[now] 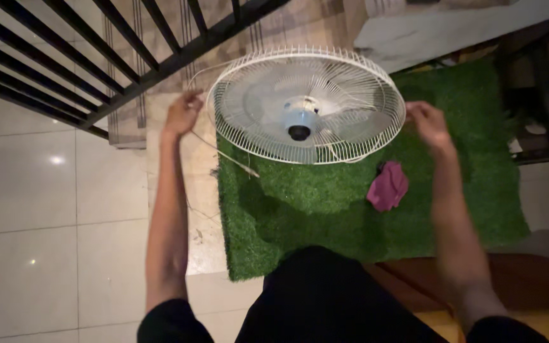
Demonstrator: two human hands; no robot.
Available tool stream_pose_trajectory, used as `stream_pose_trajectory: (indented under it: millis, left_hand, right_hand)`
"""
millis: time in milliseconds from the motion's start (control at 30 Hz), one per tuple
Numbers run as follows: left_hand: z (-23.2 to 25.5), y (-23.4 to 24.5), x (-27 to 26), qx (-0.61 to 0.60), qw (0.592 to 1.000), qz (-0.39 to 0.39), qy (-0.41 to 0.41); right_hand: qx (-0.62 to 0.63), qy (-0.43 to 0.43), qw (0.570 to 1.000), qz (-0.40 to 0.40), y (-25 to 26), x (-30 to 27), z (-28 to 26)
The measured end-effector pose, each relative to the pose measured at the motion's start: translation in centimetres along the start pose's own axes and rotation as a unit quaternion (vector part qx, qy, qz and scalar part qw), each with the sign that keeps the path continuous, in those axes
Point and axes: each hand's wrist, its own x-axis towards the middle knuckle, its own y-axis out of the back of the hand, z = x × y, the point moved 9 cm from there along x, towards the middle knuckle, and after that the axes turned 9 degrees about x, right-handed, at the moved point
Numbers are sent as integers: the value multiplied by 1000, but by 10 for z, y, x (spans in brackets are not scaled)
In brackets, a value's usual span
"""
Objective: The person assembles a white pedestal fan by hand. They attach the front grille, install the fan blades onto the motor hub, secure the blades with a nut, and then wipe the fan blades and grille with a pink cloth.
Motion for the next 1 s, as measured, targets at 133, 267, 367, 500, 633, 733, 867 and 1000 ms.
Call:
stream_pose_trajectory:
  millis: [133, 267, 367, 500, 633, 733, 867, 1000]
  left_hand:
    - [-14, -58, -66, -81, 988, 125, -45]
    - [-36, -120, -124, -57, 989, 99, 98]
    - [-12, -135, -162, 39, 983, 180, 8]
    - [-18, -186, -180, -49, 994, 54, 83]
    - [-17, -191, -184, -38, 994, 60, 78]
    - [-14, -189, -180, -8, 996, 58, 74]
    - [-8, -199, -184, 137, 985, -1, 109]
    - [-7, -198, -174, 177, 972, -11, 154]
  right_hand:
    - [-27, -75, 996, 41, -7, -24, 83]
    - [-67, -172, 982, 48, -31, -40, 136]
    - [-53, -217, 973, 61, -52, -39, 154]
    - [4, -247, 969, 16, -76, -31, 166]
    - [33, -232, 972, 19, -76, -28, 170]
    - [58, -232, 970, 35, -76, -19, 168]
    - [173, -232, 953, 93, -67, -8, 167]
    - [343, -188, 916, 90, -67, 29, 142]
